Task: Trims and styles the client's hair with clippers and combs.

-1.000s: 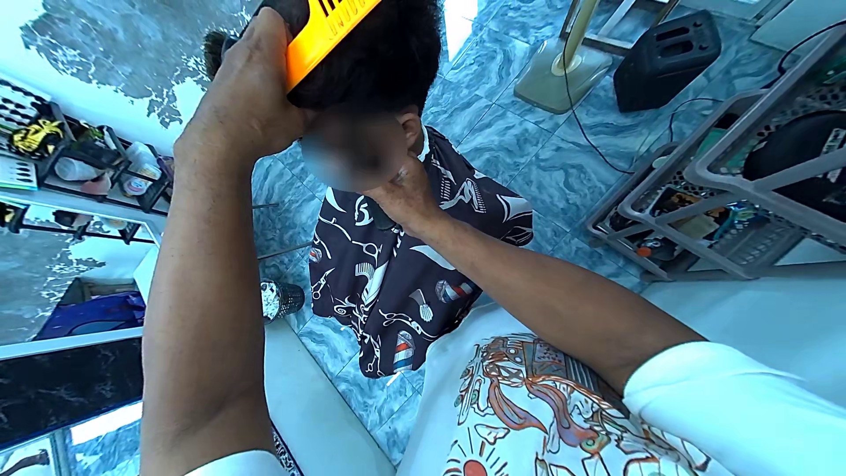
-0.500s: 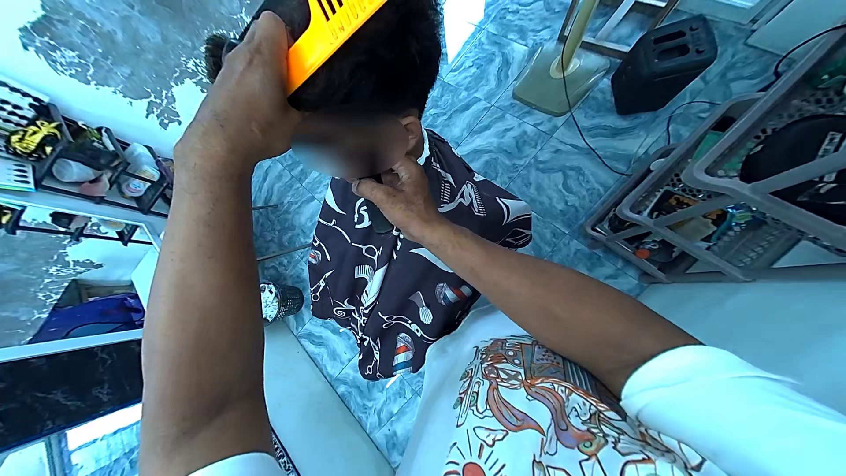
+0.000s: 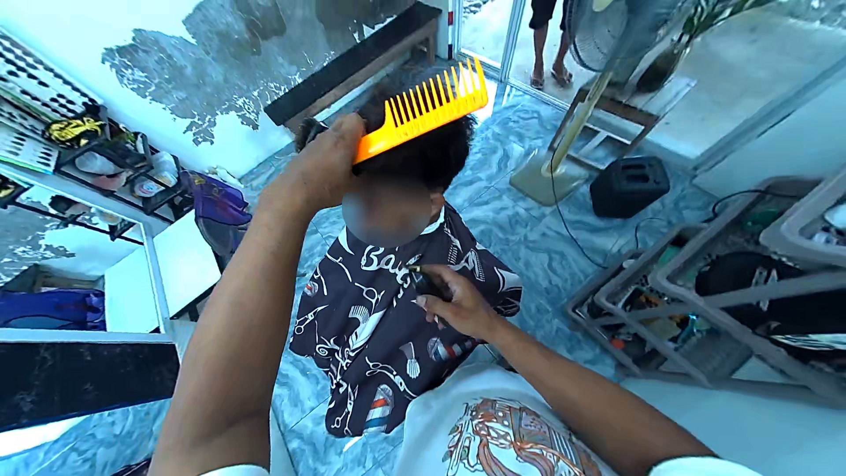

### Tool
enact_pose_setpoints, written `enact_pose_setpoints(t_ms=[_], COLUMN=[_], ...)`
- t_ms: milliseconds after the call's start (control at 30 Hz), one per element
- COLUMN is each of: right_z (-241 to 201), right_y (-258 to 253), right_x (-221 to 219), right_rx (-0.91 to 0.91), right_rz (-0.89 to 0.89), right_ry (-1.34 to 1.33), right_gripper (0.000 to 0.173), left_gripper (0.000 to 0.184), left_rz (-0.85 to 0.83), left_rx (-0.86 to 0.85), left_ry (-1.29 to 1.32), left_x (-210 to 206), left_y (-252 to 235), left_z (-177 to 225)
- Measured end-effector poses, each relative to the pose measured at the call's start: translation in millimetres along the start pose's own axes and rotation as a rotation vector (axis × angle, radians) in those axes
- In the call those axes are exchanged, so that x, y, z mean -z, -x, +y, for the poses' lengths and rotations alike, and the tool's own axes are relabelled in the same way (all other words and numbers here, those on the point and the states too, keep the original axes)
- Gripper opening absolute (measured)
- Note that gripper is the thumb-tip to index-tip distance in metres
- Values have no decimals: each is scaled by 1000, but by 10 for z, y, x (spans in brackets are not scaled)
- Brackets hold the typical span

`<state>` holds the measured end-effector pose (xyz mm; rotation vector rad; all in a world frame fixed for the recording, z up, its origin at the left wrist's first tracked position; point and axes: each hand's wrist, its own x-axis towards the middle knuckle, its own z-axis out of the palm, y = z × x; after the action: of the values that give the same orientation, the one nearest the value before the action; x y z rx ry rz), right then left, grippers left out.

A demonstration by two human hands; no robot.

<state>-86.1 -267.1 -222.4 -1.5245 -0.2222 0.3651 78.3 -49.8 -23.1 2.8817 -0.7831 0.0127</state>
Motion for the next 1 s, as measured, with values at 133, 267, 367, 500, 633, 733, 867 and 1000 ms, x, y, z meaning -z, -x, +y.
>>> enact_pose_setpoints(t_ms=[133,267,367,500,633,733,867,1000], right_z=[-174,-360,-404,-446,-468,-454,-448,-467], right_y=[-227,-455,-573,-614,-637,-693,-713,-729], right_x=[-13,-67,-114,-145,-158,-154,-149,-156], right_rx=[228,198,140,60,36,65,88,78], right_rz=[172,248,294,293,277,288,299,315], right_ry=[-237,-285,-293,-320,-316,-323,-309,-313], right_gripper=[38,37,38,37,38,39,40,40], left_gripper=[66,65,66,65,64,64,63,64], left_rz=[-3,1,5,0,-6,-6,-10,-12], left_rx=[-6,-17,-24,-21,-10,-10,-7,-6], left_ry=[3,-8,-14,-29,-42,-38,-34,-35], left_x=[-14,-13,-22,-18,-16,-12,-10,-8], left_y=[-8,2,7,26,40,39,36,35], left_z=[-7,19,26,33,51,63,68,71])
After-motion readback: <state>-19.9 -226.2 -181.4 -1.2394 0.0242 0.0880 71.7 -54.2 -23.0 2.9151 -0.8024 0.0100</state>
